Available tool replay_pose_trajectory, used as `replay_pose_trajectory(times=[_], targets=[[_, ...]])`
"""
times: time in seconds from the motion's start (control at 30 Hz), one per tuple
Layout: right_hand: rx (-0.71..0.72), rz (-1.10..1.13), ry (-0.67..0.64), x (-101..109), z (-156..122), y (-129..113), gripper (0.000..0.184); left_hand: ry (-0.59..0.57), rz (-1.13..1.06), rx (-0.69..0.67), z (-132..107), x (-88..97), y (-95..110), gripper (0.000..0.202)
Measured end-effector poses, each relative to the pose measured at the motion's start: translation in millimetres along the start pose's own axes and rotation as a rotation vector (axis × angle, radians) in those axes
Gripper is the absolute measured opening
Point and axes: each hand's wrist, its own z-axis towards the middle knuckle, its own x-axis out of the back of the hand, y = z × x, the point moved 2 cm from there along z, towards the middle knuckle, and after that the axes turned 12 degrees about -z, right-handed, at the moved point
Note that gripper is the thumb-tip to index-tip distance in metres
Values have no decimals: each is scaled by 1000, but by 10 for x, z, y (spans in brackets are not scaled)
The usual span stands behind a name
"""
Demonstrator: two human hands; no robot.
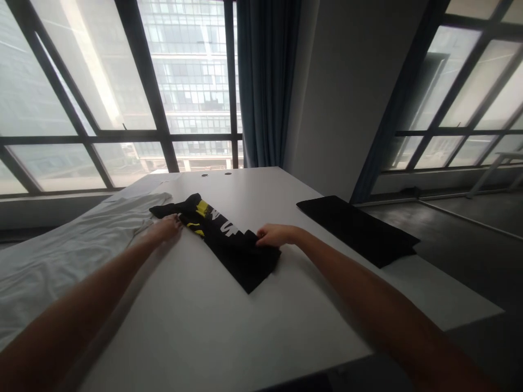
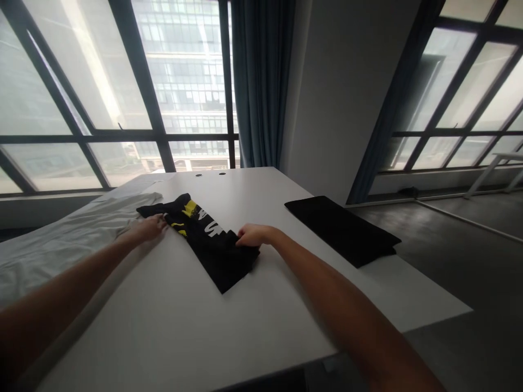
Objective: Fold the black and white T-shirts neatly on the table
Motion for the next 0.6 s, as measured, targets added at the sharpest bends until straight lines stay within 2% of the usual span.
replay_pose_trajectory(times=[0.07, 0.1, 0.13, 0.2, 0.3, 0.4, 0.5, 0.6], targets=[[-63, -29, 131, 82, 48, 75, 7, 16, 43, 135, -213, -169, 196, 61], [-72, -22, 171, 105, 66, 123, 9, -41, 60, 159, -339, -262, 310, 61], [-66, -3, 207, 117, 78, 171, 13, -83, 66, 132, -472, -343, 438, 59], [-19, 62, 254, 108, 83, 253, 26, -120, 40, -18, -731, -466, 716, 50], [46, 165, 245, 43, 52, 322, 46, -87, -72, -192, -996, -563, 1096, 47], [108, 260, 189, -25, 20, 315, 56, -53, -175, -286, -1044, -623, 1357, 33], [170, 374, 170, -50, 9, 281, 48, -73, -182, -430, -997, -680, 1500, 12], [198, 445, 160, -25, -16, 280, 41, -97, -217, -577, -1027, -666, 1537, 17]])
